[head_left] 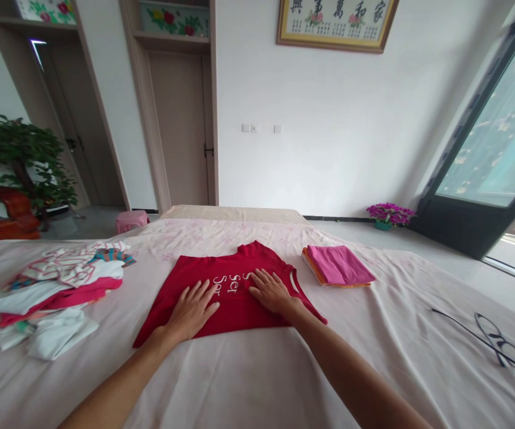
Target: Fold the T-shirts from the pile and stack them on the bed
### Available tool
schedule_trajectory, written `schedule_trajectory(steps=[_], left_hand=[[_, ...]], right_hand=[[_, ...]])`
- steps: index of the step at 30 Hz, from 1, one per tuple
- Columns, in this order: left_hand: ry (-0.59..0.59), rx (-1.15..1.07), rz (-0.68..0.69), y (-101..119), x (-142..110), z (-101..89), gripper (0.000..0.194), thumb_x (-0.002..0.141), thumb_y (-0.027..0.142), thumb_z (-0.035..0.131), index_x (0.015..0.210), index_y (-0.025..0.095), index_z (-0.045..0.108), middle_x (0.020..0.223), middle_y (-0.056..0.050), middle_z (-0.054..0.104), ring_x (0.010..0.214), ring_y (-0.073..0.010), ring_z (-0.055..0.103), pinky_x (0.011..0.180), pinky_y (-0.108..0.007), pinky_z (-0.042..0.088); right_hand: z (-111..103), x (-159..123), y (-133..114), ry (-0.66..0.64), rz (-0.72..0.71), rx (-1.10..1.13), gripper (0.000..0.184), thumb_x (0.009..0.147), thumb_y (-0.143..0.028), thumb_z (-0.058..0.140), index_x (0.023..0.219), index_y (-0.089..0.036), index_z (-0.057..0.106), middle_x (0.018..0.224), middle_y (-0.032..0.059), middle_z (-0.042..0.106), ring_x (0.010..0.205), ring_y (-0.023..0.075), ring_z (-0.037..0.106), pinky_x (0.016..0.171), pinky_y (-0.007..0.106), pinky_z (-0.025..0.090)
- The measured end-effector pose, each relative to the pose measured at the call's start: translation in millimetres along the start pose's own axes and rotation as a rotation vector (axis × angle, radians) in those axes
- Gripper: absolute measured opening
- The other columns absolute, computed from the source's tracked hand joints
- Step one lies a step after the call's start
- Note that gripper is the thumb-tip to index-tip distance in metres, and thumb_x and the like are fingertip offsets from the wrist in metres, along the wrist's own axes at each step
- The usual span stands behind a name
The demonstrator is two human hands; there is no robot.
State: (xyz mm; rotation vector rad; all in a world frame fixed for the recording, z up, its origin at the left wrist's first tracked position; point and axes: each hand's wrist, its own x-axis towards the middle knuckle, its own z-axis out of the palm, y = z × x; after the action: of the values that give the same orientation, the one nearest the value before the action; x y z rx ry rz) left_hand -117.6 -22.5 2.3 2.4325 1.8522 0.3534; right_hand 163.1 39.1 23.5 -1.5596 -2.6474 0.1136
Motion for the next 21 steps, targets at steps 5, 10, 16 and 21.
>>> schedule_trajectory(steps=[5,10,16,21], left_hand=[[0.031,0.096,-0.156,-43.5,3.4,-0.5,0.06,0.095,0.056,0.033,0.148,0.029,0.038,0.158,-0.007,0.031,0.146,-0.0296,0.024,0.116,-0.051,0.018],[0.131,0.18,-0.307,-85.7,25.1,-5.6,0.049,0.094,0.045,0.041,0.135,0.022,0.056,0.147,-0.01,0.048,0.138,-0.0285,0.04,0.113,-0.045,0.028],[0.225,0.016,-0.37,-107.9,77.4,-25.1,0.042,0.09,0.019,0.042,0.13,0.019,0.057,0.141,-0.007,0.054,0.128,-0.0169,0.051,0.11,-0.027,0.036],[0.21,-0.026,-0.419,-111.4,112.4,-25.8,0.053,0.087,0.015,0.044,0.14,0.013,0.045,0.147,-0.012,0.046,0.136,-0.0178,0.044,0.112,-0.027,0.033]], right_hand=[[-3.7,1.5,46.5,-0.012,0.136,-0.023,0.066,0.098,-0.056,0.02,0.155,-0.023,0.021,0.161,0.0045,0.018,0.149,0.0224,0.012,0.119,0.045,0.009],[-29.6,17.5,73.0,0.056,0.259,-0.007,0.043,0.095,-0.04,0.039,0.126,-0.023,0.063,0.137,0.0097,0.057,0.131,0.0257,0.047,0.11,0.039,0.028],[-48.5,73.2,83.0,0.144,0.426,0.053,0.042,0.093,-0.025,0.034,0.121,-0.023,0.066,0.117,0.0123,0.068,0.111,0.0263,0.062,0.088,0.035,0.045],[-41.5,120.8,77.4,0.182,0.457,0.135,0.054,0.088,-0.02,0.038,0.141,-0.018,0.046,0.136,0.0134,0.057,0.122,0.0239,0.056,0.096,0.033,0.043]])
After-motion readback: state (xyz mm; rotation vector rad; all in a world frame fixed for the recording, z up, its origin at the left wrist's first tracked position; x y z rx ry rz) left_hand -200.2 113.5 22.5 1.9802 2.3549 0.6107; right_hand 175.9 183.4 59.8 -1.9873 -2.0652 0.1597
